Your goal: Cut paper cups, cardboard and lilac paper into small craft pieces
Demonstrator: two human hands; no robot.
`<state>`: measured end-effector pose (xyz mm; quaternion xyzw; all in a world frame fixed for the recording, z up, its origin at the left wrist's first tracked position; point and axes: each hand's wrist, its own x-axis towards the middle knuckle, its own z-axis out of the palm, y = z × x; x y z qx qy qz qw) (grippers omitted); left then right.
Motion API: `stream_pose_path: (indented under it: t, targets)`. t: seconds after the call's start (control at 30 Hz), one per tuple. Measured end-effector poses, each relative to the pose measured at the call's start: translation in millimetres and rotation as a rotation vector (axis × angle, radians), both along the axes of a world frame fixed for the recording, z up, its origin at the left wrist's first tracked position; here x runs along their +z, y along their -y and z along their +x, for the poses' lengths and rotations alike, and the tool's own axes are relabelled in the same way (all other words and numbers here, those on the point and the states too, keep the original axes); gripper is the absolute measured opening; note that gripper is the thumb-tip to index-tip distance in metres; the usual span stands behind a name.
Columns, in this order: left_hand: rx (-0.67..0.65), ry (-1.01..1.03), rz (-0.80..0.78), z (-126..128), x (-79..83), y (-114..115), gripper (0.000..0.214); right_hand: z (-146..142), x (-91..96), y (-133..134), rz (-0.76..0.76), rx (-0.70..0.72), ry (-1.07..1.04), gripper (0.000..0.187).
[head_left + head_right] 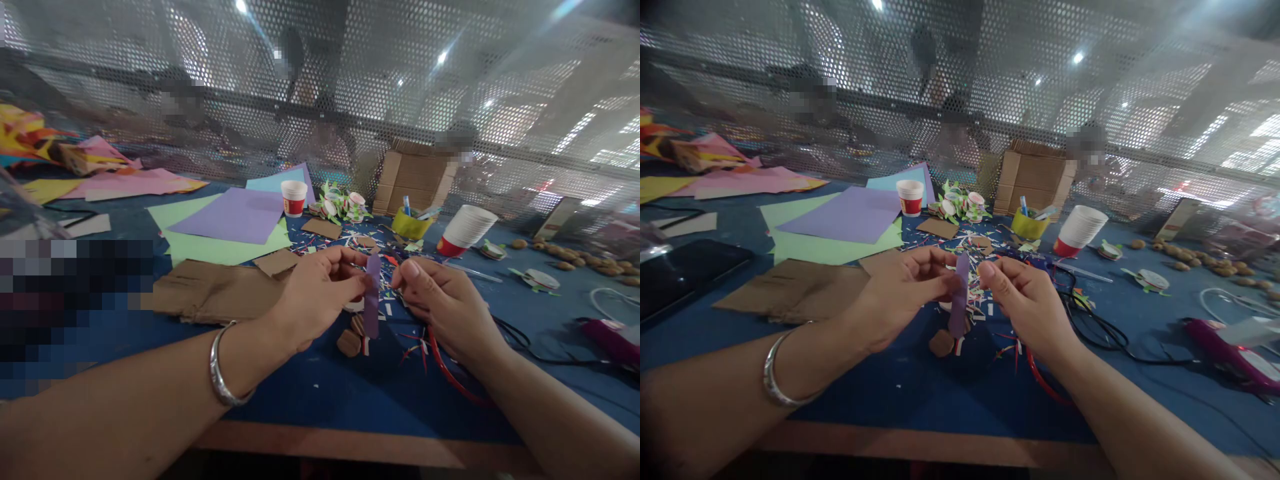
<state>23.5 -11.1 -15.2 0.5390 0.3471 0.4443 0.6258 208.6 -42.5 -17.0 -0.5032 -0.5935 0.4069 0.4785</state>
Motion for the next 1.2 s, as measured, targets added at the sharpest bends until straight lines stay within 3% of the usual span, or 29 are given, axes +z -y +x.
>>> stream_pose_path:
  t: [0.17,0.43,0.53,0.67,0.87,1.07,1.2]
  targets:
    - [-0.079,-0.171,0.149,-2.3,-3.4,-0.8,0.028,-0.3,0.7,-0.8,0.022,0.003,0.05,0.036]
    - [-0.173,-0.068,0.214,-2.6,-3.5,-1.1,0.03,0.9,0.4,-1.6,0.027,-0.012,-0.005,0.025]
    - [-0.189,-0.088,0.119,-3.0,-0.8,2.7,0.031,0.1,1.9,0.1,0.057,-0.04,0.004,0.024]
    - [-0.319,-0.036,-0.079,-4.9,1.9,2.5,0.037,-0.3,2.0,0.1,0.093,-0.07,-0.005,0.024]
    - [-0.2,-0.114,0.027,-9.3,1.8,-11.2,0.037,2.1,2.0,-2.1,0.106,-0.082,-0.001,0.03]
    - [0.052,-0.062,0.145,-14.0,0.8,-21.4,0.032,5.6,4.2,-3.6,0.131,-0.084,0.078,0.028]
    - [0.089,-0.066,0.191,-14.9,-0.2,-23.3,0.031,5.8,5.2,-3.9,0.173,-0.097,0.224,0.025]
